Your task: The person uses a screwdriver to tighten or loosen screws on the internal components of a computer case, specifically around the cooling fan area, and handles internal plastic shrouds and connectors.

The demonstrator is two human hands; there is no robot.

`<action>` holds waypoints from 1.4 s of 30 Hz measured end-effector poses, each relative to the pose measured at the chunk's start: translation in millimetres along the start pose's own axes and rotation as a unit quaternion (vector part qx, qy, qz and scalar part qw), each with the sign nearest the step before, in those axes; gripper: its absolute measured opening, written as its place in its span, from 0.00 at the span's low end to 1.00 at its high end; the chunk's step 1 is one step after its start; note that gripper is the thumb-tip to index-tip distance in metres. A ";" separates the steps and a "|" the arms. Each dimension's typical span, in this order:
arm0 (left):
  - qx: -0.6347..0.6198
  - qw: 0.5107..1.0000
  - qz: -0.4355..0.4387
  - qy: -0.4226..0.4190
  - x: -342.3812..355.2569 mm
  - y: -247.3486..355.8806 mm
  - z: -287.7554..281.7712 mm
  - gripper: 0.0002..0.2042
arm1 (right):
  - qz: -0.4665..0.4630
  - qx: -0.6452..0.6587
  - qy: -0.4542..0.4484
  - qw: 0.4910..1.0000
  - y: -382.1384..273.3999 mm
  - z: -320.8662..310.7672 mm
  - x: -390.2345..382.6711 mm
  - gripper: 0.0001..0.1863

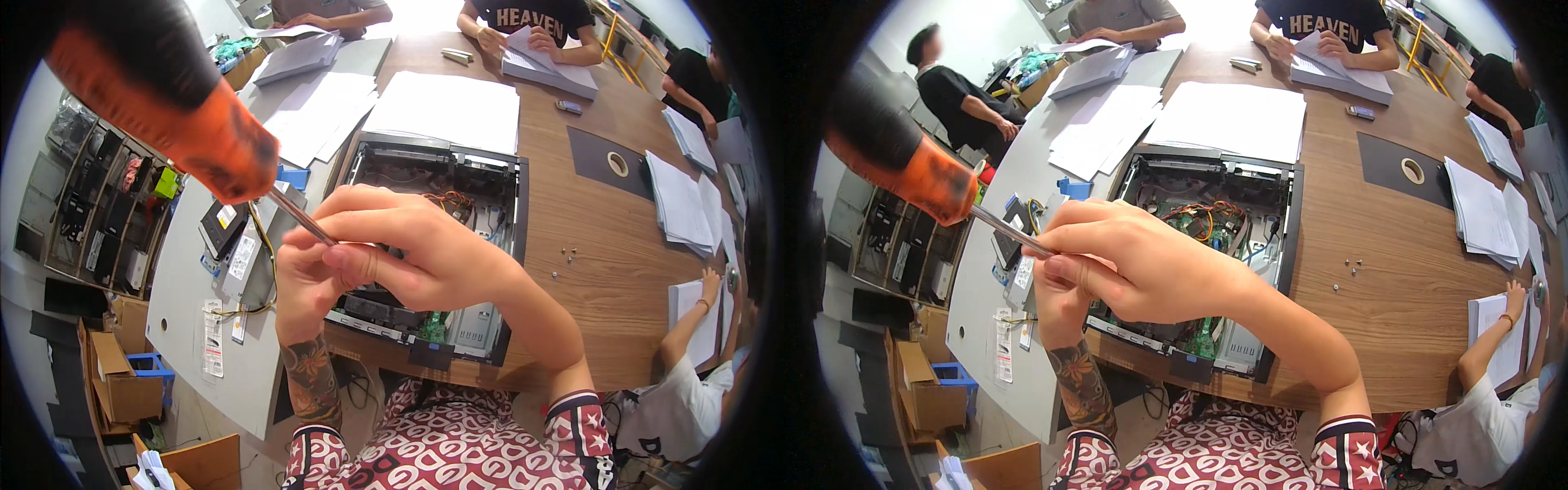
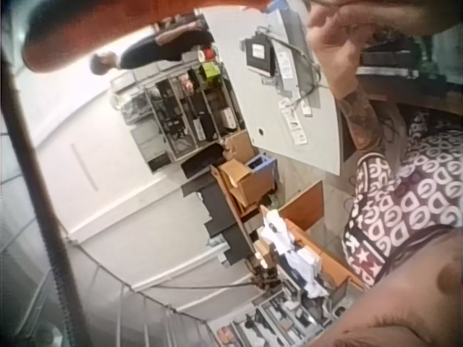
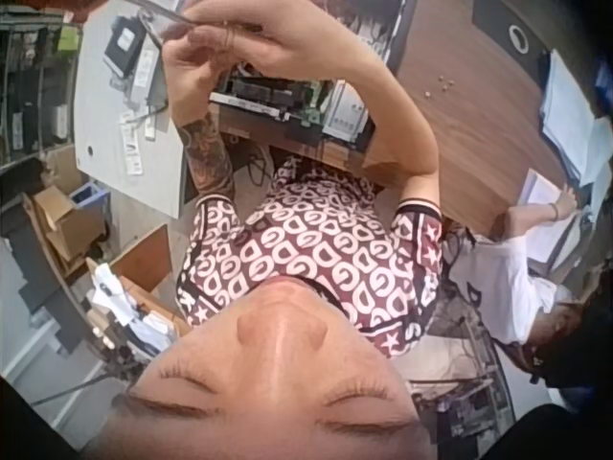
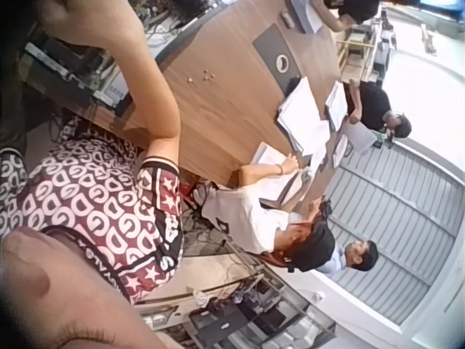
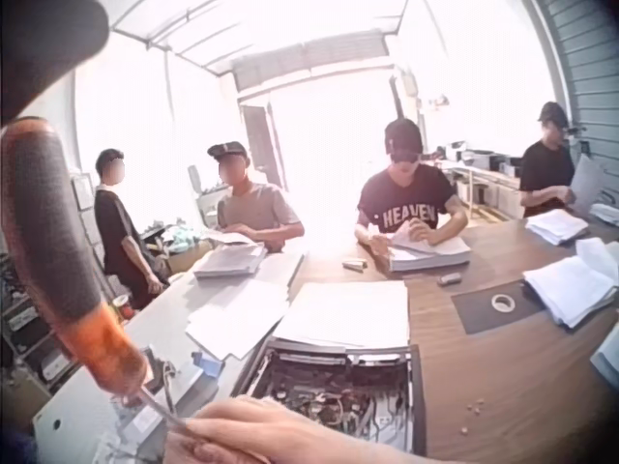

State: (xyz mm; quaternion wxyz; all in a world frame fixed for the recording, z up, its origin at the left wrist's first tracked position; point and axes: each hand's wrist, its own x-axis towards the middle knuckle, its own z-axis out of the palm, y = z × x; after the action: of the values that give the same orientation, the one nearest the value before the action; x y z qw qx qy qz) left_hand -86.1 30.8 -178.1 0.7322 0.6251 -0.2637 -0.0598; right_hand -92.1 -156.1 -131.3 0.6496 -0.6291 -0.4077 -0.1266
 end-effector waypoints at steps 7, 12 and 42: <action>-0.014 0.998 -0.054 0.020 6.5 10.1 11.8 0.18 | -0.004 -0.115 0.010 0.993 2.8 -3.5 -0.6 0.10; -0.059 0.995 0.037 -0.071 10.5 10.9 12.9 0.20 | 0.023 -0.110 0.006 0.994 -0.8 -5.9 -0.5 0.08; -0.069 0.993 -0.047 -0.078 12.3 0.7 9.0 0.28 | 0.019 -0.149 -0.006 0.989 1.2 -13.9 -4.2 0.09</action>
State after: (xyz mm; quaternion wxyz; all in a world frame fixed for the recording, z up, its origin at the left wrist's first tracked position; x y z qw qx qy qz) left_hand -79.9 17.9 -172.9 0.7473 0.5779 -0.2857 -0.1611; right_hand -88.9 -170.1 -133.3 0.5488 -0.7270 -0.3760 -0.1699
